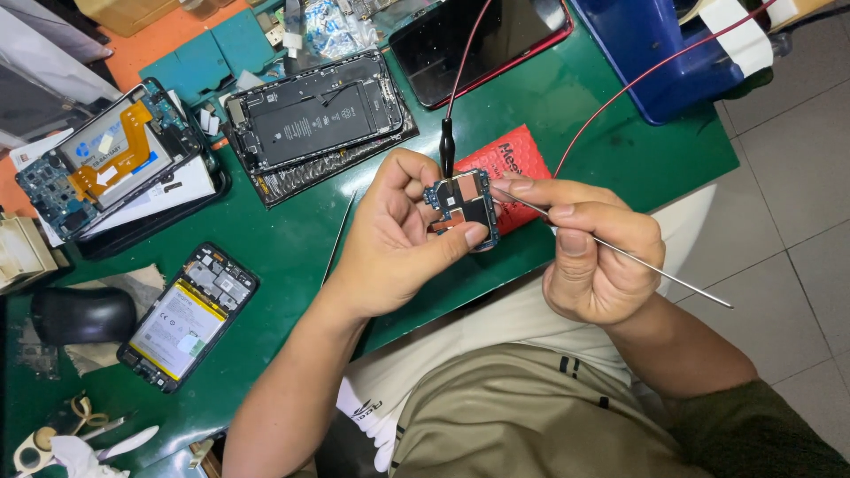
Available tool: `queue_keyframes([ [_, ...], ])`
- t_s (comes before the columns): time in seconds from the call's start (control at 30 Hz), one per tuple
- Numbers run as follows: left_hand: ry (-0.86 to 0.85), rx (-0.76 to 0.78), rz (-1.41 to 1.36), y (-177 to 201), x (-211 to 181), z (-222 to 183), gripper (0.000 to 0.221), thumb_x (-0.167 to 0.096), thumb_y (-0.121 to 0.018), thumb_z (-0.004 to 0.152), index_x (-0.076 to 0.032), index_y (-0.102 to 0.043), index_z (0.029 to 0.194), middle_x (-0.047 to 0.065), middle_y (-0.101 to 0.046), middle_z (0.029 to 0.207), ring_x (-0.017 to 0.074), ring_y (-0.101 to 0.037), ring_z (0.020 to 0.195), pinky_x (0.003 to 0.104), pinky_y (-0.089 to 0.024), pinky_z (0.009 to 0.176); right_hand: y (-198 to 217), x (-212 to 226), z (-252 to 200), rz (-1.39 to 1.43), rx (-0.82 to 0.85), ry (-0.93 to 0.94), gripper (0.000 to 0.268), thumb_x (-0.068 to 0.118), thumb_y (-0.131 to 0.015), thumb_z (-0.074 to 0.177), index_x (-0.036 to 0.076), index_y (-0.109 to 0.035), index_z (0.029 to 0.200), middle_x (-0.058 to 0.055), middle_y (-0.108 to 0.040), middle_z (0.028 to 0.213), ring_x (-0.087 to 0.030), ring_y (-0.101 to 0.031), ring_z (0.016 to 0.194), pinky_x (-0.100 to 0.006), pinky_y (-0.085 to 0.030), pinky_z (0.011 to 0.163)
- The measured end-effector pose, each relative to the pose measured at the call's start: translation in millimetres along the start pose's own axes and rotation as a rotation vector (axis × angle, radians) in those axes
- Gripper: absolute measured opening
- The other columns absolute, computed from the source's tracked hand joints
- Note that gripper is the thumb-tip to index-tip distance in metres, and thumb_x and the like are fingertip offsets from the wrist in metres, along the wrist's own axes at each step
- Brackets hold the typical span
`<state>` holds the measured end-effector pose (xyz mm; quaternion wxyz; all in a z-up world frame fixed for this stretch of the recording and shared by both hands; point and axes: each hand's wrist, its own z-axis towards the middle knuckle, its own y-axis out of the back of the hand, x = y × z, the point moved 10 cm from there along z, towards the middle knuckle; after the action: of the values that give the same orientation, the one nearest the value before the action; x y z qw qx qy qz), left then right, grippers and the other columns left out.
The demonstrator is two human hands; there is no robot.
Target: Removing a motherboard from a mobile phone using tweezers and then performing detailed work on the board under a microscope.
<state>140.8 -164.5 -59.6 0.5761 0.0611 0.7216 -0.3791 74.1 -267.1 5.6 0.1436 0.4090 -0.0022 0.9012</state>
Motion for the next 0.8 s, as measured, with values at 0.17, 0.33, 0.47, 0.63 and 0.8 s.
queue_keyframes([
  [0.17,-0.010,-0.004,0.028,0.0,-1.7,-0.1,0.037,0.006,-0.059,0.073,-0.013,-0.032,0.087,-0.001,-0.030,0.085,0.0101,-0.052,0.090,0.018,-0.044,0.067,-0.9,-0.7,0.3,0.001,0.013,-0.010,0.009,0.007,-0.032,0.093,0.001,-0.038,0.097,-0.027,-0.051,0.096,-0.043,-0.060,0.090,-0.047,-0.057,0.082],
  [0.33,-0.001,0.002,0.009,-0.7,-1.8,0.1,0.036,0.006,-0.059,0.073,-0.013,-0.032,0.087,-0.001,-0.034,0.083,0.0093,-0.053,0.084,0.017,-0.044,0.066,-1.6,-0.9,0.4,-0.020,0.024,-0.018,0.009,0.007,-0.031,0.094,0.001,-0.037,0.097,-0.026,-0.051,0.096,-0.042,-0.061,0.090,-0.047,-0.057,0.083],
  [0.47,-0.005,-0.004,0.029,-0.2,-2.7,0.1,0.036,0.006,-0.059,0.073,-0.013,-0.032,0.087,-0.002,-0.031,0.084,0.0079,-0.051,0.088,0.017,-0.044,0.067,-1.5,-0.8,0.5,-0.017,0.028,-0.017,0.010,0.008,-0.032,0.094,0.001,-0.038,0.098,-0.027,-0.052,0.097,-0.042,-0.061,0.091,-0.046,-0.057,0.082],
  [0.63,-0.001,-0.012,0.046,1.0,-2.7,-0.6,0.035,0.005,-0.061,0.073,-0.013,-0.033,0.086,-0.001,-0.033,0.083,0.0083,-0.052,0.092,0.016,-0.045,0.066,-2.6,2.1,2.0,-0.030,0.032,-0.016,0.009,0.007,-0.031,0.094,0.000,-0.037,0.097,-0.027,-0.051,0.097,-0.043,-0.060,0.091,-0.046,-0.057,0.083],
  [0.8,0.033,-0.056,0.021,5.4,1.7,-1.6,0.038,0.006,-0.062,0.073,-0.013,-0.035,0.093,0.005,-0.057,0.092,0.0094,-0.054,0.083,0.021,-0.050,0.069,-7.6,11.2,7.2,-0.170,0.073,0.022,0.007,0.003,-0.030,0.092,-0.001,-0.034,0.095,-0.027,-0.053,0.096,-0.040,-0.062,0.089,-0.042,-0.056,0.081],
])
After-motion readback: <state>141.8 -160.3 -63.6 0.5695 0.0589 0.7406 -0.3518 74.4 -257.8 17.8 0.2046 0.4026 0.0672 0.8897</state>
